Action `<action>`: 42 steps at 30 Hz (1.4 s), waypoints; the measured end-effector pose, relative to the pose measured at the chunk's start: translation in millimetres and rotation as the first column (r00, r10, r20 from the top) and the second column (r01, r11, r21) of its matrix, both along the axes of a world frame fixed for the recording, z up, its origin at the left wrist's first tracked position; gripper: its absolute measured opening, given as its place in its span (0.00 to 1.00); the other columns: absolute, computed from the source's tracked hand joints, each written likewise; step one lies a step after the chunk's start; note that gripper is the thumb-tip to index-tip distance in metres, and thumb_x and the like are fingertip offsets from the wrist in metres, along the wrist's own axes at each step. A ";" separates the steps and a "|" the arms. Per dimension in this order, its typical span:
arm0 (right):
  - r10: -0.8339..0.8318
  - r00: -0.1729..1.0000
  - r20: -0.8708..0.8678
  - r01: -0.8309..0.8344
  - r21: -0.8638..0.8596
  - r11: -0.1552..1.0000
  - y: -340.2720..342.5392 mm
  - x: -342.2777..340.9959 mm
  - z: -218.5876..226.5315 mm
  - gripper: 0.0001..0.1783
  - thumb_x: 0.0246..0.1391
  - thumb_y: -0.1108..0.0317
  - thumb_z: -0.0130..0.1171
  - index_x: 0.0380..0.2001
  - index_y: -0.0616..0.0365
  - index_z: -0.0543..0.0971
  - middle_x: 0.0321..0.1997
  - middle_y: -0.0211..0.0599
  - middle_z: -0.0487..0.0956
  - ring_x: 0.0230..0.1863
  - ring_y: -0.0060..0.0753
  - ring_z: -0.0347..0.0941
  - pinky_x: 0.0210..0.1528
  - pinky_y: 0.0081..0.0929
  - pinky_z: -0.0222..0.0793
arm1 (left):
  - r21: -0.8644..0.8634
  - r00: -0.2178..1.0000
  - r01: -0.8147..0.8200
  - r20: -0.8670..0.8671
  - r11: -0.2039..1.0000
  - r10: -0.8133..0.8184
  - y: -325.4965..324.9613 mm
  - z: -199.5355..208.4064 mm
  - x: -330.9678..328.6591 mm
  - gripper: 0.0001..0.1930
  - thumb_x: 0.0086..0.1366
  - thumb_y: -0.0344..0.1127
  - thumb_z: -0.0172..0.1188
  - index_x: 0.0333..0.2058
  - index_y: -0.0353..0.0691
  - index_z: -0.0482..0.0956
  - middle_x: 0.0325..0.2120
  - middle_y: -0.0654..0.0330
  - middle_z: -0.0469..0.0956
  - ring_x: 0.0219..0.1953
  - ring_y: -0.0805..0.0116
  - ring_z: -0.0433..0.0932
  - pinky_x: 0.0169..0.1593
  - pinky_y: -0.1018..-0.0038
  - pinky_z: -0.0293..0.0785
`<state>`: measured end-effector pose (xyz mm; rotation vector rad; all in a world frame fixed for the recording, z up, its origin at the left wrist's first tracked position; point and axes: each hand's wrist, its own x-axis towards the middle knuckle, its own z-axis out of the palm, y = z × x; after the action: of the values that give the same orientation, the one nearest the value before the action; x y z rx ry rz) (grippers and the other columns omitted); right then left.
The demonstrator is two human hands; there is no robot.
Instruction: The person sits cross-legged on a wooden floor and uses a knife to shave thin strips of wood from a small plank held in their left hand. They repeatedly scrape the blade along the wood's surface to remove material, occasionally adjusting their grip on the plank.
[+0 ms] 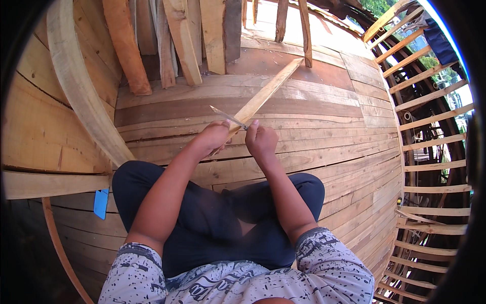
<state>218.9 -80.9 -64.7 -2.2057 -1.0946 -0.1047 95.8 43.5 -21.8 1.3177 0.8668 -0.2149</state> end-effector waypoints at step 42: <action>0.068 0.998 -0.018 -0.067 0.015 0.998 -8.8 -18.3 35.0 0.29 0.63 0.59 0.47 0.09 0.59 0.76 0.08 0.47 0.69 0.11 0.52 0.68 0.18 0.47 0.63 | -0.642 0.929 -0.218 0.094 0.735 0.357 9.9 -2.5 -13.6 0.16 0.75 0.48 0.44 0.45 0.42 0.72 0.21 0.65 0.70 0.16 0.82 0.66 0.15 0.85 0.60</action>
<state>200.7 -89.7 -29.7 -2.1501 -1.1532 -0.0624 82.2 53.4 -24.4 0.5530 0.7168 -0.0948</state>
